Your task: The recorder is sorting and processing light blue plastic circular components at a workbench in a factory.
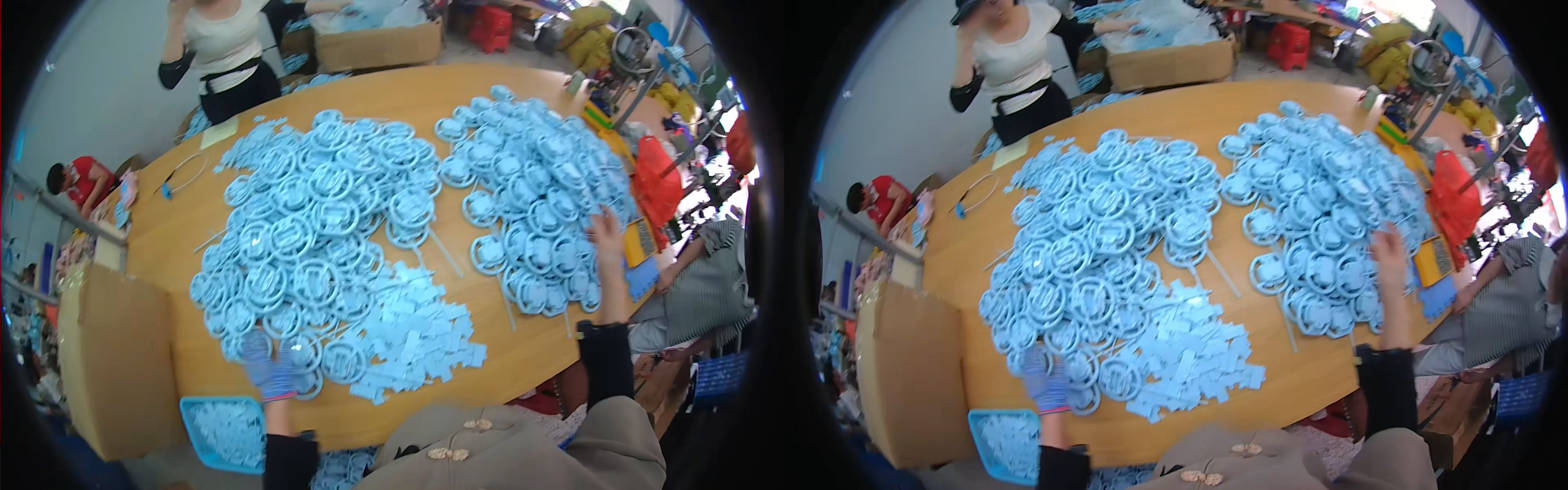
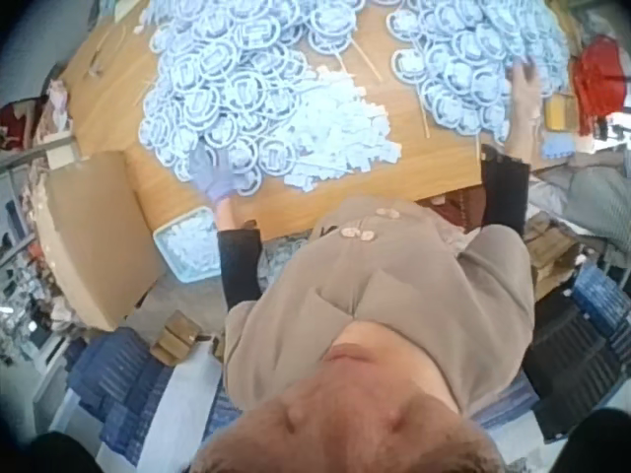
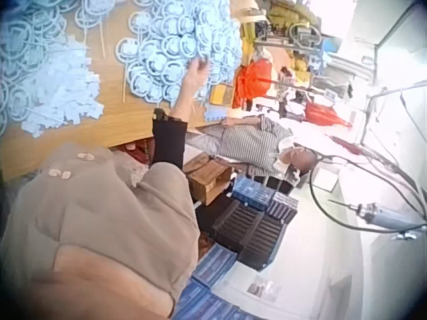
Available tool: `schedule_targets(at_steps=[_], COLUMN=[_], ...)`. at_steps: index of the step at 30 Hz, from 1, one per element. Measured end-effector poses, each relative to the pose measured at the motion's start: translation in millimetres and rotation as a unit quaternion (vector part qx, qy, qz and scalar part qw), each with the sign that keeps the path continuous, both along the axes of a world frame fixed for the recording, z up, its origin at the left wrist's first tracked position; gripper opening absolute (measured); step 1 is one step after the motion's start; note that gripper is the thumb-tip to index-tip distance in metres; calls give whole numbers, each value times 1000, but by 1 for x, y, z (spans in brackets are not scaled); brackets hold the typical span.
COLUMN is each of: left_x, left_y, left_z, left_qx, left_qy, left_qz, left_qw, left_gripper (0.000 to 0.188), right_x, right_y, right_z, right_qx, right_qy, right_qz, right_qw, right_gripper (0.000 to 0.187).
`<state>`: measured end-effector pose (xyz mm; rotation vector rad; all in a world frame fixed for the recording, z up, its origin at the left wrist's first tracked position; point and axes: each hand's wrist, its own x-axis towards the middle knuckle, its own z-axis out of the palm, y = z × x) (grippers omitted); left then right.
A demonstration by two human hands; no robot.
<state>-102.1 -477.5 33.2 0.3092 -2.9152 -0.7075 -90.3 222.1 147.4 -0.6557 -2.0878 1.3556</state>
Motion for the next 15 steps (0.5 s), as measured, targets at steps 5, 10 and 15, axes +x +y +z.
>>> schedule_targets(at_steps=[5, 10, 15], left_x=[-116, -225, -348], left_y=[-148, -198, -171], left_z=[-12, -24, -10], left_qx=[-192, -211, -110], left_qy=[82, 1, 103], left_qz=[34, 61, -34], left_qw=[977, 976, 988], left_gripper=[70, 65, 52], right_x=[-121, -237, -356], right_y=[-162, -198, -204], right_z=[-29, -57, -75], right_qx=[162, 179, 199], right_qy=[-161, -203, -226], right_qz=[241, 218, 179], right_qw=[943, 938, 937], right_gripper=[53, 65, 69])
